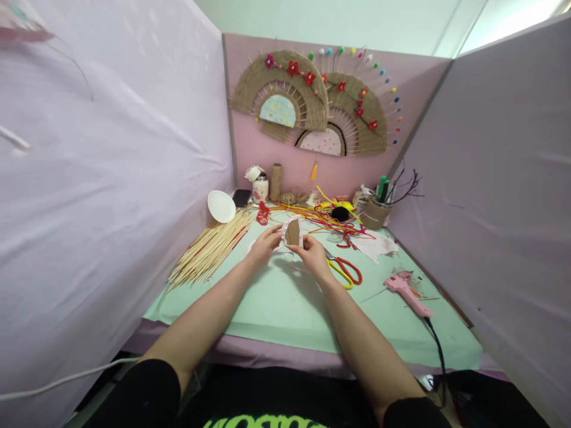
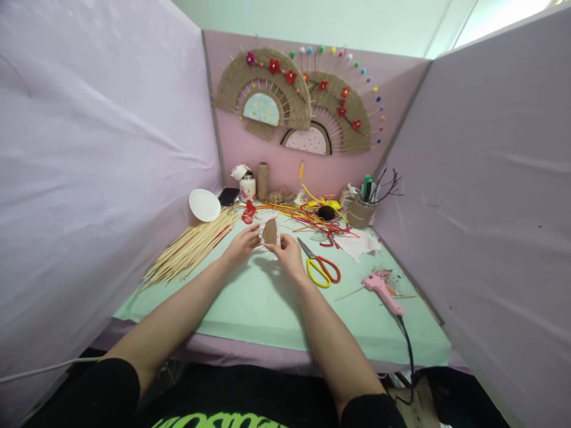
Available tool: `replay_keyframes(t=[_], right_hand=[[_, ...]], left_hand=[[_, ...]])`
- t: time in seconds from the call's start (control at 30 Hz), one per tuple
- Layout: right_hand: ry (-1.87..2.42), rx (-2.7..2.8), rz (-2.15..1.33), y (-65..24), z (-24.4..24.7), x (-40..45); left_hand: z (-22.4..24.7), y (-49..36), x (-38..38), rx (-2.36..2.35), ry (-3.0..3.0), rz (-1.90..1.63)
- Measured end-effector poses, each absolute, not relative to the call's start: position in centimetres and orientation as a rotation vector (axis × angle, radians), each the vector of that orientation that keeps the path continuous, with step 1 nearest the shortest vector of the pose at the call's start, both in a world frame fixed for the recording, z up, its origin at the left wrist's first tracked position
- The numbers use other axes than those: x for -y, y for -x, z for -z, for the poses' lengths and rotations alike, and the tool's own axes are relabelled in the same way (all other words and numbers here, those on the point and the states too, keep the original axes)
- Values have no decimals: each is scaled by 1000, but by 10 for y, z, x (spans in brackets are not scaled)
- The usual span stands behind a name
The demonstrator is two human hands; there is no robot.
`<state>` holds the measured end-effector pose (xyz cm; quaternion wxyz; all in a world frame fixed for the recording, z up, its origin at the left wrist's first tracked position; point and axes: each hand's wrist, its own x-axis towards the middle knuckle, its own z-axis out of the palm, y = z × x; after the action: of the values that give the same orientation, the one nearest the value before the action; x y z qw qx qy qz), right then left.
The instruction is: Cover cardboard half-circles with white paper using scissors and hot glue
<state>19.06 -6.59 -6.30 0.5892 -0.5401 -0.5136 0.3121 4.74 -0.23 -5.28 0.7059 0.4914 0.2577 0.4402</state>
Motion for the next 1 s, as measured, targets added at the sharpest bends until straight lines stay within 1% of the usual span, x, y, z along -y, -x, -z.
replay_keyframes(t=[0.17, 0.33, 0.43, 0.57, 0.8, 1.0], right_hand=[[1313, 1305, -729, -182, 63, 70], [1308, 1190, -552, -197, 50, 69], [1229, 1188, -570, -203, 45, 70], [1230, 1200, -586, -203, 45, 73], [1265, 1016, -585, -206, 46, 69], [1254, 986, -702, -203, 44, 71]], left_hand=[[55, -50, 8, -572, -1052, -932], [57, -48, 8, -649, -1092, -861], [59, -48, 10, -697, -1206, -763], [59, -48, 16, -685, -1316, -691], [52, -51, 19, -684, -1172, -710], [53, -51, 16, -792, -1287, -783]])
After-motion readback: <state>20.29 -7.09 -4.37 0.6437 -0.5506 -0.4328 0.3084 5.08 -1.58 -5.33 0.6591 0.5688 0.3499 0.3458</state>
